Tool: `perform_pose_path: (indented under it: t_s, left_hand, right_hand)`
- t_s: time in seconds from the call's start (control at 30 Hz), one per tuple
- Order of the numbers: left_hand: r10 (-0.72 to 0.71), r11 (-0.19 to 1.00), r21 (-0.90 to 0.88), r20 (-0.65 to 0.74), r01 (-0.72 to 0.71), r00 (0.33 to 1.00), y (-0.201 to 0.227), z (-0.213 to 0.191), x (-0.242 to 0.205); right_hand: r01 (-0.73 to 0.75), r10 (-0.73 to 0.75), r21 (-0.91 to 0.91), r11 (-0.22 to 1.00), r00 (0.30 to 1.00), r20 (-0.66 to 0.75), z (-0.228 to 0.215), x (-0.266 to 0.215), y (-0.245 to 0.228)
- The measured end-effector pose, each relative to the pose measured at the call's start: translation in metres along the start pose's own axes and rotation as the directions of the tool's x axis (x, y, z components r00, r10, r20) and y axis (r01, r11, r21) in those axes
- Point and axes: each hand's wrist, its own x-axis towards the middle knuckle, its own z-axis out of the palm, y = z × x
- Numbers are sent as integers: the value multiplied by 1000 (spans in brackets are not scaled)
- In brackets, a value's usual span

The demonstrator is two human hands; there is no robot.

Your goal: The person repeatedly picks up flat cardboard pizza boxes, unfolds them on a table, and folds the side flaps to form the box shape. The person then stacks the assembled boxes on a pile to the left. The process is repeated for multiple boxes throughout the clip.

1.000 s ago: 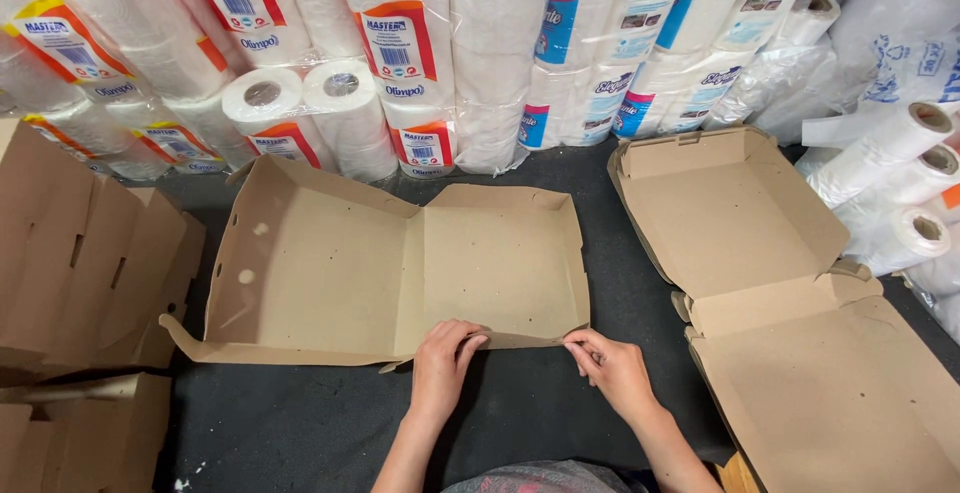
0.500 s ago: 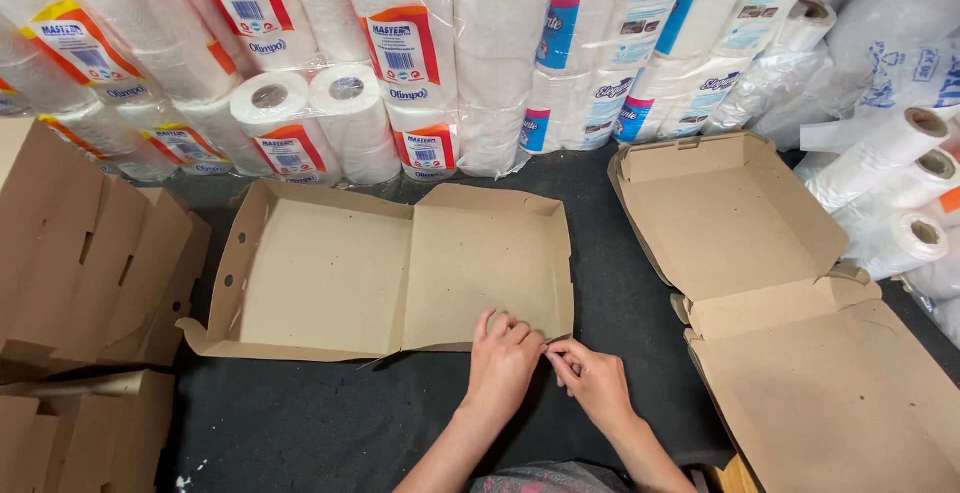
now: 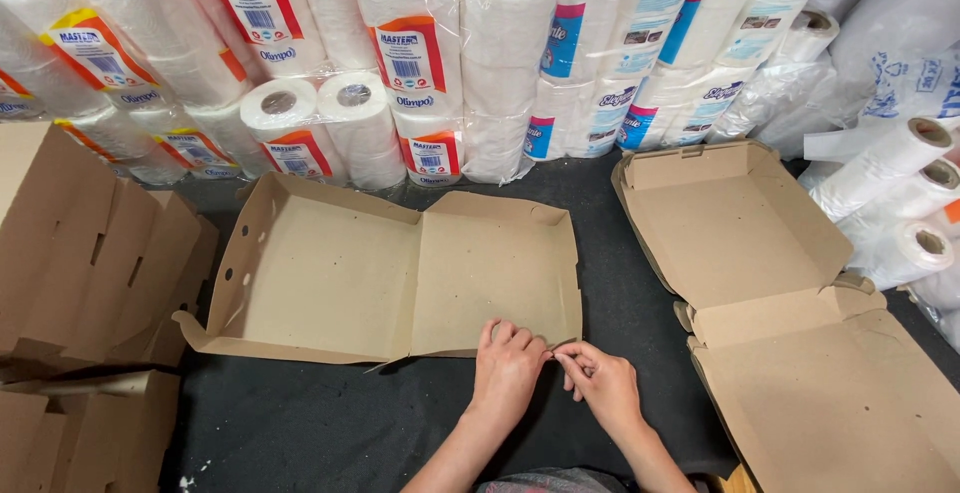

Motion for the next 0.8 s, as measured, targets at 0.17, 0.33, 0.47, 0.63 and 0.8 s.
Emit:
perform_pose_path:
  t_s: [0.17, 0.33, 0.47, 0.63, 0.8]
  left_hand:
    - [1, 1000, 12, -17, -1, 1000, 0, 1, 0]
    - [15, 998, 56, -42, -12, 999, 1, 1, 0]
    - [-6, 1000, 5, -6, 6, 1000, 1, 2, 0]
    - [-16, 1000, -22, 23, 16, 1000, 1, 9, -1]
    - [-40, 999, -23, 75, 42, 996, -4, 17, -4]
  right_hand:
    - [4, -8, -143, 990, 1000, -23, 6, -1, -4]
    - [26, -27, -207, 978, 1000, 1, -2, 1, -1]
    - [121, -116, -107, 987, 992, 56, -13, 4, 8]
    - [85, -89, -165, 983, 996, -19, 2, 4, 14]
    - [-65, 73, -285, 956, 997, 19, 2, 4, -10]
